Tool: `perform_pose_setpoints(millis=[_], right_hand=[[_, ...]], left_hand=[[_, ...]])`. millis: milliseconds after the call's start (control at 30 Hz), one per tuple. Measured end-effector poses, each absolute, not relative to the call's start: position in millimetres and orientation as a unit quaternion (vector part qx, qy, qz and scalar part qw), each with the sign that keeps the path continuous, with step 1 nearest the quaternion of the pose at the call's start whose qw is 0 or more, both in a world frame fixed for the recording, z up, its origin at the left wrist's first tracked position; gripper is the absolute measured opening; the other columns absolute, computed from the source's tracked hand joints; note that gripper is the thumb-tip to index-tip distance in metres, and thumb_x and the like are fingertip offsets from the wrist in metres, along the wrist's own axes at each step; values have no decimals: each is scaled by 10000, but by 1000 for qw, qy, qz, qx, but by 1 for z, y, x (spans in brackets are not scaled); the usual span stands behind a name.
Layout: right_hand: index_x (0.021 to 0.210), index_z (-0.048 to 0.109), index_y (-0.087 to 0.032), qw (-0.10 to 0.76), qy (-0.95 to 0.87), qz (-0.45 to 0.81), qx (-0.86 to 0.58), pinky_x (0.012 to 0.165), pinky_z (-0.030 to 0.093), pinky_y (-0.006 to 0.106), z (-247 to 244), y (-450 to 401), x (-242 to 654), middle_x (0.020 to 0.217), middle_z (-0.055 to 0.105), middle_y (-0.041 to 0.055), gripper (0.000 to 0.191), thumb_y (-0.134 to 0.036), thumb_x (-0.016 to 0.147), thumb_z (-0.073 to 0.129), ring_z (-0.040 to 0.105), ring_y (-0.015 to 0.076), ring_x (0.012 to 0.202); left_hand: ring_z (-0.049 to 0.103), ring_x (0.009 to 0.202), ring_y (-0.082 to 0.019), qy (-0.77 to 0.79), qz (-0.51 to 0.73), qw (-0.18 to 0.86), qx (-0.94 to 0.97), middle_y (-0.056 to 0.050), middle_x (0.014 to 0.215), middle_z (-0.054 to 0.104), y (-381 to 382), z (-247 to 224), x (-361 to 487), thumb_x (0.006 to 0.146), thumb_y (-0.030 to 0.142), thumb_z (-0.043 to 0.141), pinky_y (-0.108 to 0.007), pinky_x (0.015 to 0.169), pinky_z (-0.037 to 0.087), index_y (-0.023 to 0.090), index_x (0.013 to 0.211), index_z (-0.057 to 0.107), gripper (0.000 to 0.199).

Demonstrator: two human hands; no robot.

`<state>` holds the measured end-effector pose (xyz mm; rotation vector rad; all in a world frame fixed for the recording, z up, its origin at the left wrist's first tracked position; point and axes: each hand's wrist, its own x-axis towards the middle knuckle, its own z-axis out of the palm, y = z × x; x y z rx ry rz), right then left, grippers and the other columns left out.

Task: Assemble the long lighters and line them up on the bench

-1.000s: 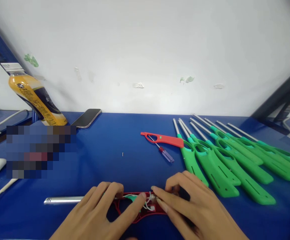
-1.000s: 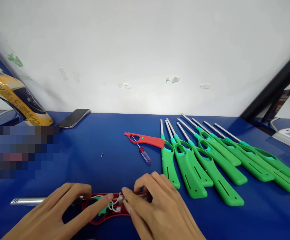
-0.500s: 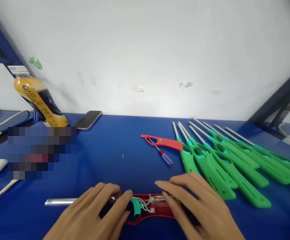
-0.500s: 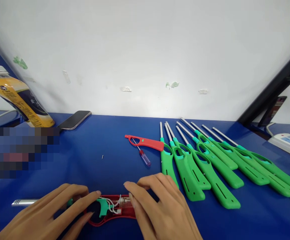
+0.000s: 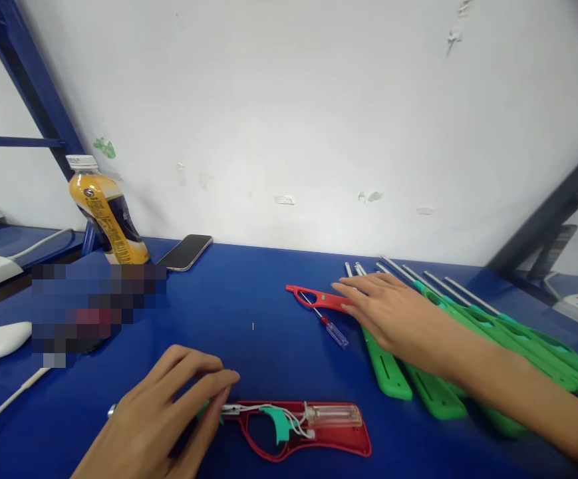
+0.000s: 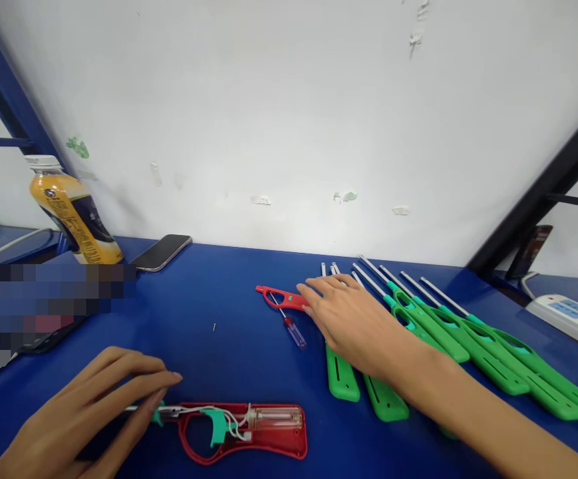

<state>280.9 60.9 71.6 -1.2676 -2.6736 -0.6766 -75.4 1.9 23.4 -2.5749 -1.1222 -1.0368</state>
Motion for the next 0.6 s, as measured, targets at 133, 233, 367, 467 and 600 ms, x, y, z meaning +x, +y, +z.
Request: perform_pose_setpoints(millis=[133, 233, 367, 467, 600], right_hand=[[1314, 719, -97, 36, -882, -207, -423, 919, 586, 495, 59, 79, 272, 1195, 796, 162, 294, -234, 1108, 560, 759, 321, 1092], [1296, 735, -122, 37, -881, -201, -426, 871, 586, 457, 49, 83, 271, 1135, 798, 142, 264, -192, 1070, 617, 763, 293, 1026], [1288, 745, -142, 61, -876, -199, -434, 837, 606, 450, 51, 84, 277, 1139, 801, 146, 264, -155, 1069, 598, 768, 284, 979], [1324, 734, -140, 96, -870, -200, -440, 837, 631, 482, 66, 72, 281, 1213, 791, 166, 291, -229, 1100, 572, 774, 311, 1009], [1357, 727, -231, 171, -885, -151, -406, 870, 660, 396, 84, 28, 272, 1242, 799, 100, 333, -346, 1142, 501, 791, 236, 1005]], left_hand=[[714, 952, -165, -402, -383, 68, -829, 5, 1047, 747, 8, 21, -75, 1059, 207, 580, -247, 834, 589, 276, 1177, 697, 180], [710, 928, -164, -391, -388, 73, -831, 6, 1029, 750, 8, 20, -73, 1053, 172, 580, -260, 848, 581, 261, 1196, 690, 201], [692, 935, -157, -388, -391, 66, -832, 7, 1029, 740, 6, 18, -74, 1057, 172, 581, -258, 852, 564, 257, 1211, 680, 202], [700, 948, -156, -403, -403, 68, -819, 11, 1044, 743, 4, 19, -74, 1048, 166, 597, -269, 882, 568, 275, 1216, 690, 221], [728, 899, -200, -431, -419, 84, -795, -16, 970, 760, 4, 25, -67, 1051, 336, 607, -312, 836, 618, 280, 1161, 751, 190]])
